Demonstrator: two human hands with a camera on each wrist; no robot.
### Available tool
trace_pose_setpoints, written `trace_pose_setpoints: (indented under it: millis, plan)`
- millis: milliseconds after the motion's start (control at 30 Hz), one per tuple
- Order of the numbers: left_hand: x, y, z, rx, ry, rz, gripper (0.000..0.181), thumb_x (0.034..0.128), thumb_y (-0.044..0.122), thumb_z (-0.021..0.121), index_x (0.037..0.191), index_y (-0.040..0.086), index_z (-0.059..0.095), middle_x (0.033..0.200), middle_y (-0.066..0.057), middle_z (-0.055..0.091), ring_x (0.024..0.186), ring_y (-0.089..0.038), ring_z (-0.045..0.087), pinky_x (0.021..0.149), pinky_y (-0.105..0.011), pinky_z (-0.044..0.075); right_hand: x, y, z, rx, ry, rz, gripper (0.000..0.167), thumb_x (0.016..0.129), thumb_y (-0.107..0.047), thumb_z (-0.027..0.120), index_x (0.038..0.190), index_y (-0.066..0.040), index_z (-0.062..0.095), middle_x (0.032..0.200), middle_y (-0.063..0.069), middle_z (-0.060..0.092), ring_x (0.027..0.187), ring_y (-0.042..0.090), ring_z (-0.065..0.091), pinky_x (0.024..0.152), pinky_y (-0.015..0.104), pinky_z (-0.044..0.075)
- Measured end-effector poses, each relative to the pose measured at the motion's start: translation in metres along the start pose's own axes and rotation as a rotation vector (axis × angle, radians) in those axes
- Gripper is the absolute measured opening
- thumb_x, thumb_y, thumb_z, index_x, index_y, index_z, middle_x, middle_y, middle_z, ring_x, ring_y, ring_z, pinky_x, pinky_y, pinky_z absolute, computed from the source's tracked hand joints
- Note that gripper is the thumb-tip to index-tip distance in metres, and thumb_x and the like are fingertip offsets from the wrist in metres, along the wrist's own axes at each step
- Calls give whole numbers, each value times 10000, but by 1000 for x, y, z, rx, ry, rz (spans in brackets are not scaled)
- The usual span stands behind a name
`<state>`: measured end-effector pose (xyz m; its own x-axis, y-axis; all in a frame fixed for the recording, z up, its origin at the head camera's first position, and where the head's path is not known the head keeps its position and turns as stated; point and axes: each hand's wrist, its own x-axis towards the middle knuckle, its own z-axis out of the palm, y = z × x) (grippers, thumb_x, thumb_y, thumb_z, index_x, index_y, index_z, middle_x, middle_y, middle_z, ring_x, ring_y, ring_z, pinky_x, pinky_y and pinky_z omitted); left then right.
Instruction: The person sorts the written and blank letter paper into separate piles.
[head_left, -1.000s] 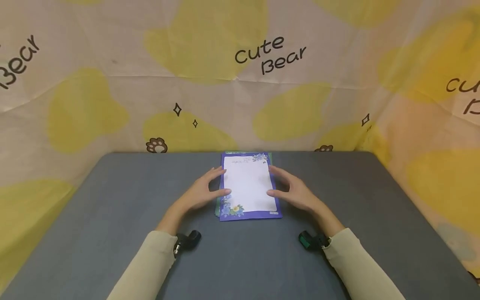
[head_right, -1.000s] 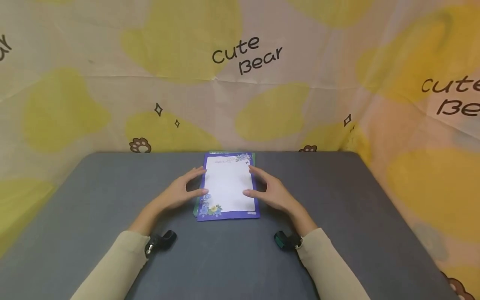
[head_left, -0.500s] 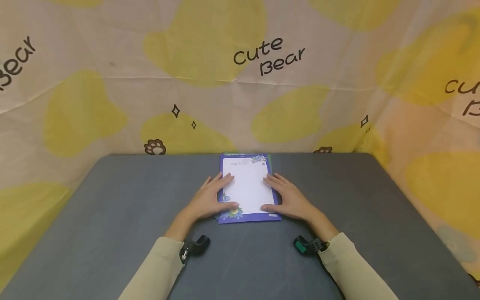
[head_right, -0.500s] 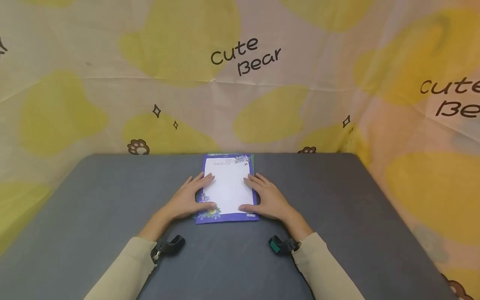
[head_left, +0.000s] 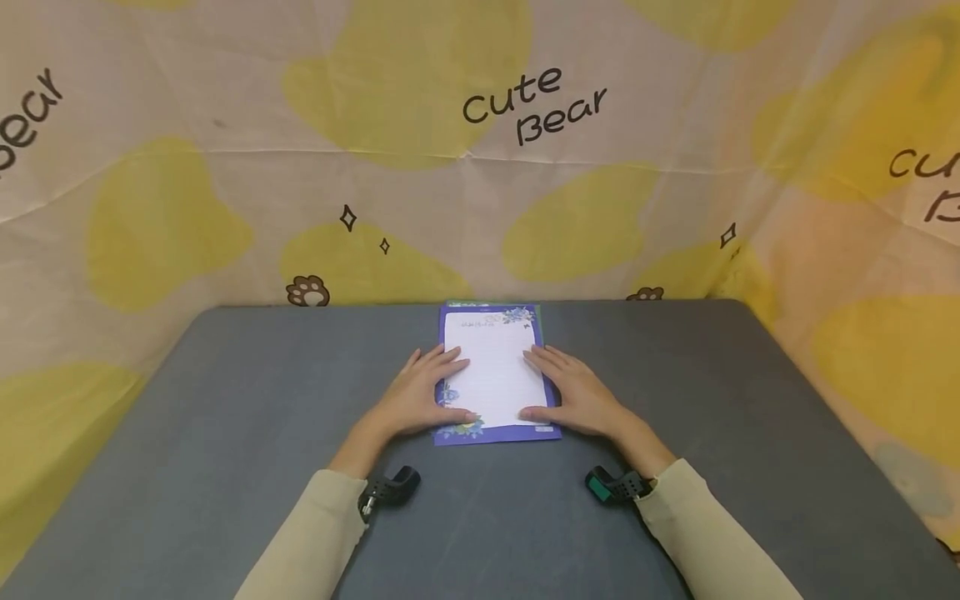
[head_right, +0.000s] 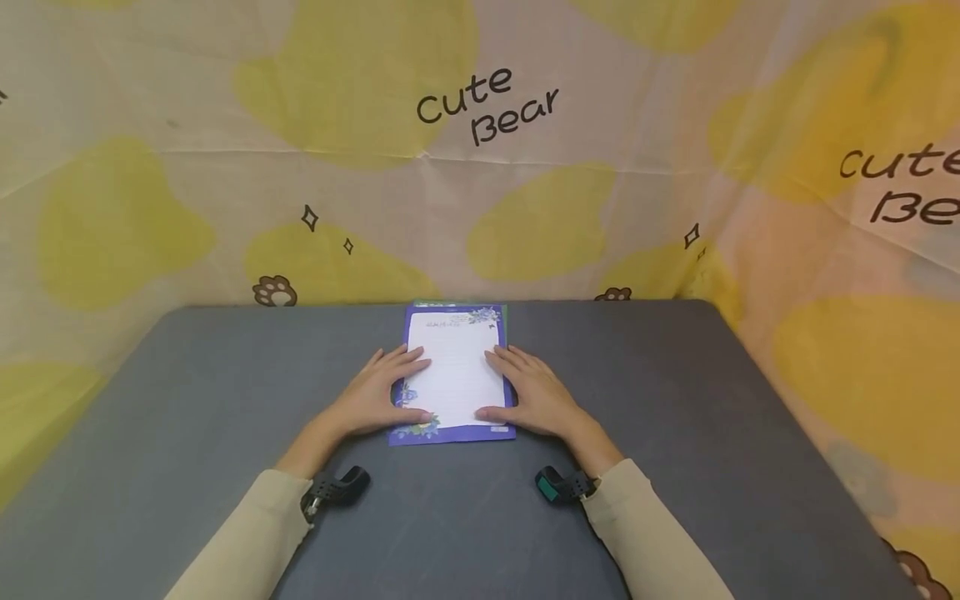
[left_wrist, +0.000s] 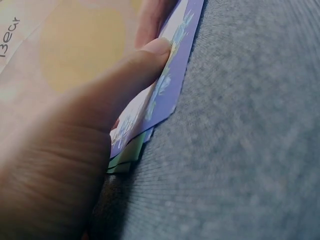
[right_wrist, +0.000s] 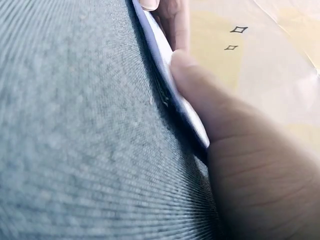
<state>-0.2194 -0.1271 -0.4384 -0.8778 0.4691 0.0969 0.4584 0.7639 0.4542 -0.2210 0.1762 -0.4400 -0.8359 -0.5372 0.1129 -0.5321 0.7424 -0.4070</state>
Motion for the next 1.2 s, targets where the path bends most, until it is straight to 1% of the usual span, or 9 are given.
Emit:
trace_pose_setpoints:
  millis: [133, 300, 533, 767, 1067, 1200]
  plan:
    - [-1, 0, -2, 3, -9, -8, 917, 755, 630, 784, 1501, 173, 507, 1637, -61, 380, 1569, -320, 231, 1280, -583, 84, 0, 0, 0, -4, -6, -8, 905, 845, -577, 727, 1576, -175, 378, 1659, 89, 331, 1549, 380, 263, 1212, 659, 244]
    - [-2, 1, -3, 13, -41, -32, 921, 773, 661, 756, 1520, 197, 482, 1654, -32, 350, 1582, -295, 200, 1286, -570, 66, -1, 0, -2, -10, -23, -14, 859, 863, -574, 717, 1568, -201, 399, 1675, 62, 297, 1560, 370, 234, 1219, 655, 231]
    - [-2, 0, -4, 35, -51, -26, 950, 777, 686, 737, 1543, 209, 443, 1662, -22, 332, 1585, -289, 189, 1286, -571, 61, -1, 1, -5, 1, -41, -11, 862, 867, -595, 708, 1571, -211, 390, 1683, 44, 275, 1571, 353, 208, 1228, 643, 221]
    - [-1, -1, -4, 56, -65, -19, 990, 786, 693, 726, 1573, 197, 387, 1669, -6, 316, 1587, -275, 187, 1287, -570, 56, -1, 1, -7, 5, -44, 7, 874, 855, -603, 717, 1565, -201, 403, 1674, 53, 296, 1569, 361, 211, 1234, 637, 211]
    - [-1, -3, -2, 35, -54, -17, 959, 780, 678, 742, 1552, 203, 429, 1651, -5, 355, 1577, -279, 221, 1285, -574, 62, -2, -1, -7, 28, -50, 16, 875, 847, -591, 734, 1560, -197, 413, 1670, 47, 306, 1570, 359, 207, 1239, 632, 203]
    - [-1, -5, 0, 9, -36, -15, 917, 783, 656, 753, 1532, 214, 463, 1635, -9, 388, 1569, -282, 247, 1285, -574, 74, -3, 0, -5, 44, -32, 25, 837, 850, -562, 745, 1544, -205, 444, 1655, 45, 341, 1565, 356, 227, 1233, 637, 214]
